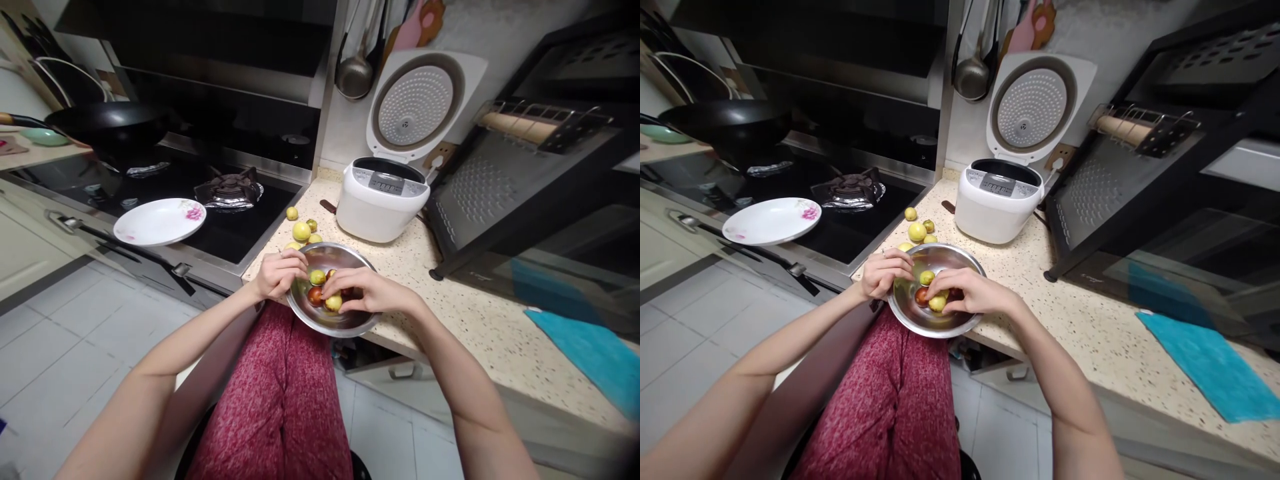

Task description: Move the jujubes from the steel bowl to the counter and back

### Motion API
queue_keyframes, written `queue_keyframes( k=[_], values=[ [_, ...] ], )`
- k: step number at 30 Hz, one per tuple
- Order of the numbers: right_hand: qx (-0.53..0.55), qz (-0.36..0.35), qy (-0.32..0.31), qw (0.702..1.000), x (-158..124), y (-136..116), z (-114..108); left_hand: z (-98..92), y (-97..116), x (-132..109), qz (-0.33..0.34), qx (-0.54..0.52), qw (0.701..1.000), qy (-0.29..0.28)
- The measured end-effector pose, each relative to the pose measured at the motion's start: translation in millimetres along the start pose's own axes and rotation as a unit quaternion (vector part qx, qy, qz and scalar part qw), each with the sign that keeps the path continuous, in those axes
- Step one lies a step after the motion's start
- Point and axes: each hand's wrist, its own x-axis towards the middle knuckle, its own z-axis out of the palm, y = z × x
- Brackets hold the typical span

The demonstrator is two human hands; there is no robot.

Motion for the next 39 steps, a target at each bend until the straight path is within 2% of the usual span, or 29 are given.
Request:
queue_keyframes(
  k=[4, 7, 10, 14, 17, 20, 25, 29, 32, 35, 37, 39],
  values=[
    [-0.02, -0.003, -0.01, 1.0, 1, 0, 1, -0.1, 1, 1, 0.012, -0.025, 1.0, 0.015],
    [-0.042, 0.004, -0.023, 0.999, 1, 0, 1, 0.5, 2, 3, -0.008, -0.013, 0.998, 0.053],
    [-0.056, 0.005, -0.031, 0.998, 1, 1, 2, 2.3, 1, 5, -0.091, 0.015, 0.988, 0.121],
    [-0.072, 0.002, -0.034, 0.997, 0, 2, 4, 4.8, -8, 5, -0.239, 0.0, 0.953, 0.185],
    [-0.079, 0.005, -0.035, 0.996, 0, 4, 5, 5.4, -15, 6, -0.302, -0.036, 0.933, 0.19],
    [-0.077, 0.005, -0.029, 0.997, 0, 4, 5, 4.9, -18, 7, -0.313, -0.033, 0.934, 0.167],
    [-0.042, -0.005, 0.018, 0.999, 3, 4, 7, 3.3, -14, 10, -0.288, -0.017, 0.945, 0.152],
    [-0.056, -0.011, 0.135, 0.989, 3, 5, 2, 1.8, -6, 11, -0.206, -0.035, 0.966, 0.154],
    [-0.1, 0.004, 0.255, 0.962, -1, 12, -6, 1.4, -2, 8, -0.105, -0.071, 0.986, 0.11],
    [-0.137, 0.037, 0.348, 0.927, -4, 26, -16, 3.2, -1, 5, -0.009, -0.112, 0.993, 0.032],
    [-0.148, 0.058, 0.382, 0.91, -5, 38, -20, 5.3, -2, 4, 0.028, -0.143, 0.989, -0.001],
    [-0.15, 0.076, 0.395, 0.903, -3, 52, -22, 7.2, -2, 6, 0.034, -0.177, 0.984, -0.004]
  ],
)
